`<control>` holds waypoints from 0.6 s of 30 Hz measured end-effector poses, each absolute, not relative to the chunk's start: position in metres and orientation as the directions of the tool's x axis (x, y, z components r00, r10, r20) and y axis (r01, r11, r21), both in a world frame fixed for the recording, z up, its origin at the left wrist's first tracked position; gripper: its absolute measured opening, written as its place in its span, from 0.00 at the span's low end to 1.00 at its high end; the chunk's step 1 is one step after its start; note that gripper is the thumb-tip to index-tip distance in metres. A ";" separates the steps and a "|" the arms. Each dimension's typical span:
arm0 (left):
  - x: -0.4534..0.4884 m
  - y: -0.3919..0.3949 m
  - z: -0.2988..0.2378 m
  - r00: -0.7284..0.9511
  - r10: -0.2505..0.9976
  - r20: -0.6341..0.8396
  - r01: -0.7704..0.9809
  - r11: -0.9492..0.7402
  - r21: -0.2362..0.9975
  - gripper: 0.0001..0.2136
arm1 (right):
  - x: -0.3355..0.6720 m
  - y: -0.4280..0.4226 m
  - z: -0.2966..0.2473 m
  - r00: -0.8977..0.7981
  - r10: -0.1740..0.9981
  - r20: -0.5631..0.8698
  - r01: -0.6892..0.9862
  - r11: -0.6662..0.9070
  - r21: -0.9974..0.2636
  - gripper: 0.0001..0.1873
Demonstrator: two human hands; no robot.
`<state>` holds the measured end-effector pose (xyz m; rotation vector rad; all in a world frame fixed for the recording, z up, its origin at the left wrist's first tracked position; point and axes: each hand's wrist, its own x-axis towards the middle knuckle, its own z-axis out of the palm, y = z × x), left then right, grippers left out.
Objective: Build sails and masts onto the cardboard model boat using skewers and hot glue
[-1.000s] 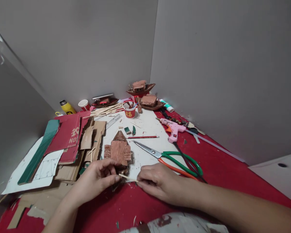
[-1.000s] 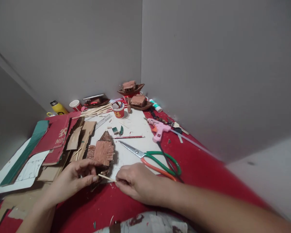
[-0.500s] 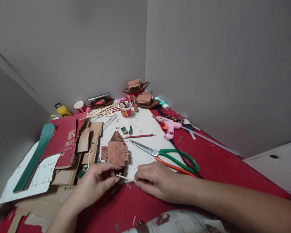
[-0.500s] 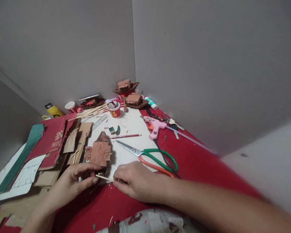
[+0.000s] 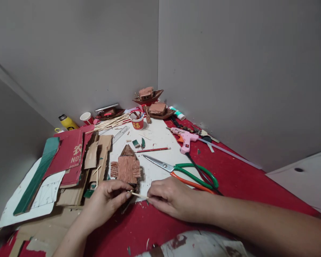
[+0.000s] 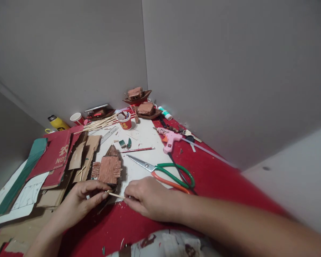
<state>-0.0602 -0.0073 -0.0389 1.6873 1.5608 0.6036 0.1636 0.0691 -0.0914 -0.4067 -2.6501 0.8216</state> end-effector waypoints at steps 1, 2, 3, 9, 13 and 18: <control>-0.060 -0.007 -0.039 0.146 0.979 -0.143 0.622 0.021 0.783 0.09 | 0.164 0.069 -0.092 -0.902 0.362 0.235 0.167 0.794 -0.585 0.14; -0.059 -0.007 -0.039 0.145 0.979 -0.141 0.617 0.022 0.787 0.09 | 0.163 0.069 -0.092 -0.901 0.362 0.239 0.165 0.795 -0.583 0.14; -0.059 -0.007 -0.039 0.145 0.980 -0.140 0.613 0.022 0.790 0.09 | 0.163 0.070 -0.092 -0.900 0.363 0.241 0.164 0.795 -0.584 0.13; -0.055 -0.007 -0.043 0.138 0.986 -0.091 0.662 -0.023 0.749 0.13 | 0.163 0.070 -0.090 -0.902 0.371 0.220 0.181 0.788 -0.588 0.13; -0.055 -0.008 -0.048 0.137 0.990 -0.035 0.695 -0.071 0.716 0.14 | 0.164 0.070 -0.088 -0.902 0.383 0.199 0.199 0.779 -0.594 0.13; -0.054 -0.006 -0.053 0.141 0.989 0.043 0.707 -0.131 0.695 0.15 | 0.165 0.070 -0.089 -0.898 0.395 0.193 0.209 0.770 -0.603 0.13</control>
